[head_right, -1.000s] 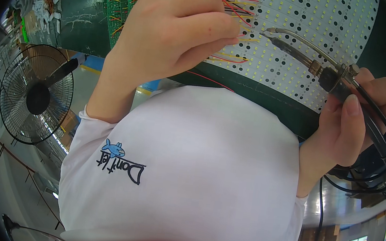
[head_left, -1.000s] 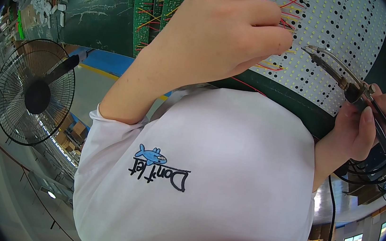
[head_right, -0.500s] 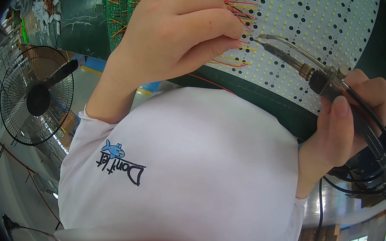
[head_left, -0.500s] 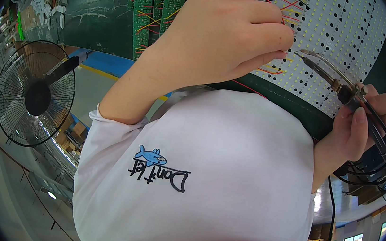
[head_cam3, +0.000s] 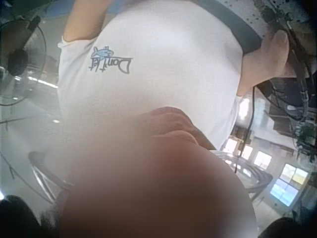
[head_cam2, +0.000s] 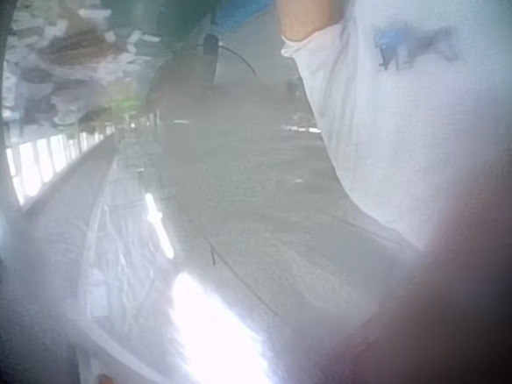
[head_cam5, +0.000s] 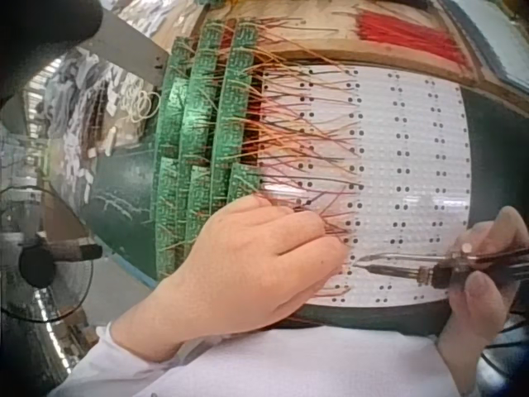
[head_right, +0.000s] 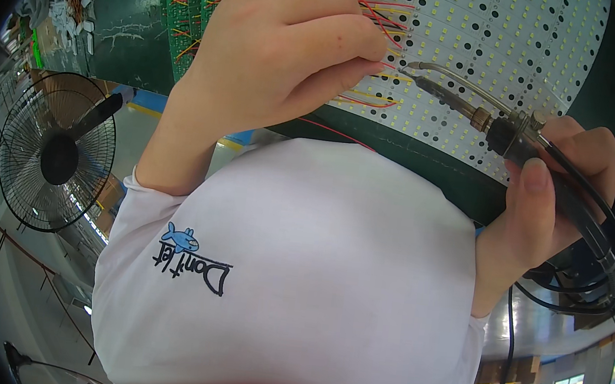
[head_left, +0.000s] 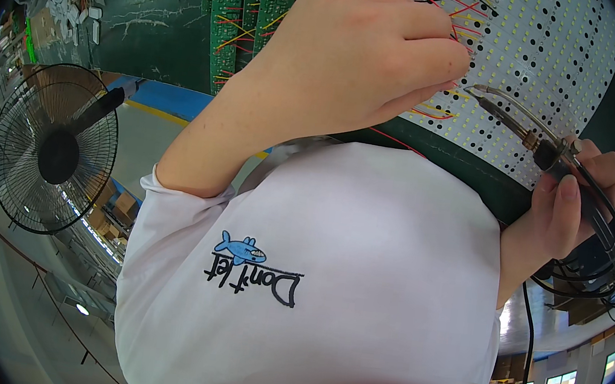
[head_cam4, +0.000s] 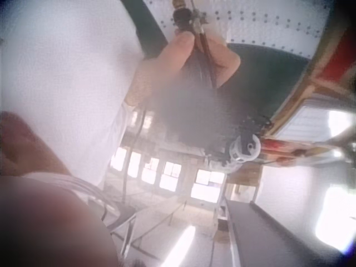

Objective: The person solders individual wires from wire bundles onto an LED array panel using a soldering iron.

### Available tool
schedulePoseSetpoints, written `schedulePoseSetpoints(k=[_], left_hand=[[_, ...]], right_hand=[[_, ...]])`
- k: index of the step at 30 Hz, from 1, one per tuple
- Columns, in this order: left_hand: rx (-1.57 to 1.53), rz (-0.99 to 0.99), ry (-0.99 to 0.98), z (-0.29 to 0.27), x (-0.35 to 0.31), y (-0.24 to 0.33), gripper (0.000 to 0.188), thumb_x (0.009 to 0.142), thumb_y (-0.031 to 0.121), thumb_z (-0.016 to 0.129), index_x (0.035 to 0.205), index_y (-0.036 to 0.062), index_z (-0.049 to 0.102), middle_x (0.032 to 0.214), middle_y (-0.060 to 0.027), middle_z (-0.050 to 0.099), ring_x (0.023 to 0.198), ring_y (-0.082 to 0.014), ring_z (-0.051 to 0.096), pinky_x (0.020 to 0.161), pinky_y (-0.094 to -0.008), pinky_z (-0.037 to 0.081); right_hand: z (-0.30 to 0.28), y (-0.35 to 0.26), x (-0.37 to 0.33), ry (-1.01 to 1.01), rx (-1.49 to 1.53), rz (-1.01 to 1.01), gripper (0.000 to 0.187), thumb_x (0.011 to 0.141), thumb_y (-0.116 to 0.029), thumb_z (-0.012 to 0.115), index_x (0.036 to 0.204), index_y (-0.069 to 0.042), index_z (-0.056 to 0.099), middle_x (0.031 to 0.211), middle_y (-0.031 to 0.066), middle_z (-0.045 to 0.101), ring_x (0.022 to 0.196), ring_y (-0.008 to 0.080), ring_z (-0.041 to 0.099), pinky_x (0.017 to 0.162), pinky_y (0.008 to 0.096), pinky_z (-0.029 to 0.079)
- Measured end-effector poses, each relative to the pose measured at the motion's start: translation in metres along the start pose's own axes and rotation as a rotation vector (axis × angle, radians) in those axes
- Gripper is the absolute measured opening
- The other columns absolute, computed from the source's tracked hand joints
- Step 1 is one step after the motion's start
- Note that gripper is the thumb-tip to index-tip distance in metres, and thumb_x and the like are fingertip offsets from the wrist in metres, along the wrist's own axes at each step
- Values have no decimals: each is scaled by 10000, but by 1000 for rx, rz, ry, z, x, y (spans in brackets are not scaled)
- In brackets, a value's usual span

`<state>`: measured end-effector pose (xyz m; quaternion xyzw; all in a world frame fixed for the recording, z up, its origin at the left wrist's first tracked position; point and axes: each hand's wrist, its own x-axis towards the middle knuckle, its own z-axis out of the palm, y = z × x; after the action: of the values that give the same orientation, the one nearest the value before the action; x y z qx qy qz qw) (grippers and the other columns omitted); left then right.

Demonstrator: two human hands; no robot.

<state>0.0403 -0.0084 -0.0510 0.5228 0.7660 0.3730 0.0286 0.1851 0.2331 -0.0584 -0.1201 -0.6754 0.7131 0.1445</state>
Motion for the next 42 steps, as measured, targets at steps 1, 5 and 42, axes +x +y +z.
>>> schedulePoseSetpoints(k=[1,5,42], left_hand=[[17,-2,-16,0,0,0,137,800,146,705,916,109,643,802,-10,579,689,-187,610,649,-325,454],[19,0,2,1,-1,0,142,794,145,702,917,110,641,799,-9,576,692,-184,611,648,-324,454],[155,-26,-66,4,-1,4,175,752,167,821,866,149,689,801,14,639,715,-205,625,655,-339,467]], right_hand=[[1,0,0,-14,-13,-6,385,823,-241,779,811,-36,453,715,76,521,574,90,447,510,224,330],[3,-3,-3,5,-102,9,388,804,-249,785,807,-31,464,716,81,530,587,100,465,518,232,344],[-11,7,6,-13,109,-49,269,836,-162,670,794,-13,450,702,88,505,589,98,399,534,251,299]])
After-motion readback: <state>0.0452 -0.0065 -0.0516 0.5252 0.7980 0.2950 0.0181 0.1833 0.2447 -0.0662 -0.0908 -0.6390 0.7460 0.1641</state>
